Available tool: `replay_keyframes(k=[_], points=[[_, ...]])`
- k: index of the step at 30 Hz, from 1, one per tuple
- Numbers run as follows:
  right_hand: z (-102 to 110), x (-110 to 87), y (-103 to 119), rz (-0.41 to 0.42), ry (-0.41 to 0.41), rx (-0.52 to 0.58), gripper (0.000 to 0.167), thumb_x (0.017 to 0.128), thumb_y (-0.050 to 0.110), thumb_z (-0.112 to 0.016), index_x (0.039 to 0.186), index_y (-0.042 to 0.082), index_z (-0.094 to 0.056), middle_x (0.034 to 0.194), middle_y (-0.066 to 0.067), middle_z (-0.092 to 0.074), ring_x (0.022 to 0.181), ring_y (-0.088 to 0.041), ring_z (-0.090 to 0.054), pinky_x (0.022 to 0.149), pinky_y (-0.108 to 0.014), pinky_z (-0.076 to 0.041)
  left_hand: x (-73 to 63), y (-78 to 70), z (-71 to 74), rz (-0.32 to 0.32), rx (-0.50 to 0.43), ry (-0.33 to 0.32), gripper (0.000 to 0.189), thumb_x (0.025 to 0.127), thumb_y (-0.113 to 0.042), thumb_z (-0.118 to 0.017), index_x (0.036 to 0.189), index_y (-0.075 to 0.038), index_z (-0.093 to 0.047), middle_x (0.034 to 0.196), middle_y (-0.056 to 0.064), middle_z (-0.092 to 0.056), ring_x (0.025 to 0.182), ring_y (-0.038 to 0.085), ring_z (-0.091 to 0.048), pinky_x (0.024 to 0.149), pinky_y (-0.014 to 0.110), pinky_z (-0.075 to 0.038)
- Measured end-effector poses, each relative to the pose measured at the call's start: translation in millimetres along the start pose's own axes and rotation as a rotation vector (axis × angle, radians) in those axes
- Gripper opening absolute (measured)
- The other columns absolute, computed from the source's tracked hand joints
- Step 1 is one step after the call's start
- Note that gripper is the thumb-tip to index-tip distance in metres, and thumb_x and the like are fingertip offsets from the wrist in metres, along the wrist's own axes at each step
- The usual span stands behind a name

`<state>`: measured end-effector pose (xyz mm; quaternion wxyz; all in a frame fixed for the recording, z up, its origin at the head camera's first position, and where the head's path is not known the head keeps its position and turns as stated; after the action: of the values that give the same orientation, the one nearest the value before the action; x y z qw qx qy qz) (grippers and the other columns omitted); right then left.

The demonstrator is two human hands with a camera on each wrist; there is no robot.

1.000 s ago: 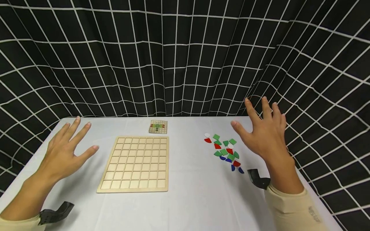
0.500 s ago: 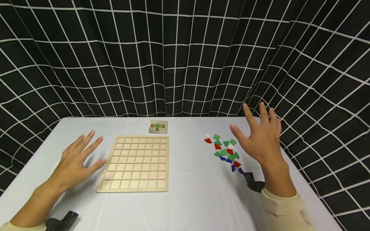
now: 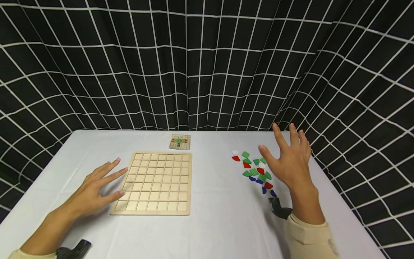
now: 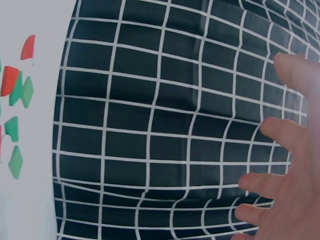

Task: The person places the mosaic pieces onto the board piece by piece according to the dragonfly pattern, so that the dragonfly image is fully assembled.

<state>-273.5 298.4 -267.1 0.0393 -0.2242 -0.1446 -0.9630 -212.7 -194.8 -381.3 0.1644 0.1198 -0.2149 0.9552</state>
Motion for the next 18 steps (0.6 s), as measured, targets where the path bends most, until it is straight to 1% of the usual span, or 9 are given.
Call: replay_keyframes(k=[3, 8, 15, 18], points=[[-3.8, 1.1, -3.5, -0.014, 0.003, 0.021, 0.072, 0.089, 0.056, -0.046, 0.149, 0.031, -0.017, 0.157, -0.016, -0.003, 0.143, -0.043, 0.002, 0.104, -0.074, 0.003, -1.2, 1.5, -3.1, -0.013, -0.026, 0.028, 0.057, 0.079, -0.047, -0.068, 0.132, -0.033, -0.052, 0.154, -0.004, -0.027, 0.138, 0.038, -0.026, 0.104, 0.064, -0.020], [-10.8, 3.0, -10.4, -0.032, 0.009, 0.045, 0.071, 0.089, 0.056, -0.045, 0.149, 0.030, -0.017, 0.157, -0.018, -0.005, 0.142, -0.044, 0.002, 0.102, -0.076, 0.001, -3.5, 5.1, -11.5, -0.032, -0.064, 0.077, 0.055, 0.077, -0.048, -0.070, 0.128, -0.031, -0.057, 0.151, 0.001, -0.033, 0.136, 0.041, -0.027, 0.104, 0.064, -0.019], [-23.7, 6.7, -19.3, -0.052, 0.048, 0.074, 0.072, 0.090, 0.057, -0.042, 0.150, 0.028, -0.013, 0.157, -0.018, -0.001, 0.142, -0.044, 0.004, 0.101, -0.077, 0.003, -7.1, 13.1, -24.2, -0.005, -0.089, 0.124, 0.053, 0.076, -0.048, -0.071, 0.125, -0.033, -0.058, 0.151, -0.001, -0.033, 0.137, 0.041, -0.025, 0.106, 0.062, -0.017], [-26.7, 7.8, -22.0, -0.059, 0.053, 0.085, 0.073, 0.090, 0.057, -0.042, 0.150, 0.028, -0.013, 0.157, -0.018, -0.002, 0.142, -0.045, 0.003, 0.101, -0.077, 0.001, -9.8, 15.3, -30.8, 0.008, -0.094, 0.140, 0.052, 0.076, -0.049, -0.070, 0.124, -0.033, -0.059, 0.151, -0.001, -0.034, 0.138, 0.040, -0.024, 0.106, 0.061, -0.016]])
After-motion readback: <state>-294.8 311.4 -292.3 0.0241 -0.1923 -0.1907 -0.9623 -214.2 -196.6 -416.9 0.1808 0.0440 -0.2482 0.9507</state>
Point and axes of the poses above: each hand's wrist, its own x-axis towards the middle knuckle, its own z-axis out of the back of the hand, y = z × x, the point moved 9 cm from there along x, towards the middle knuckle
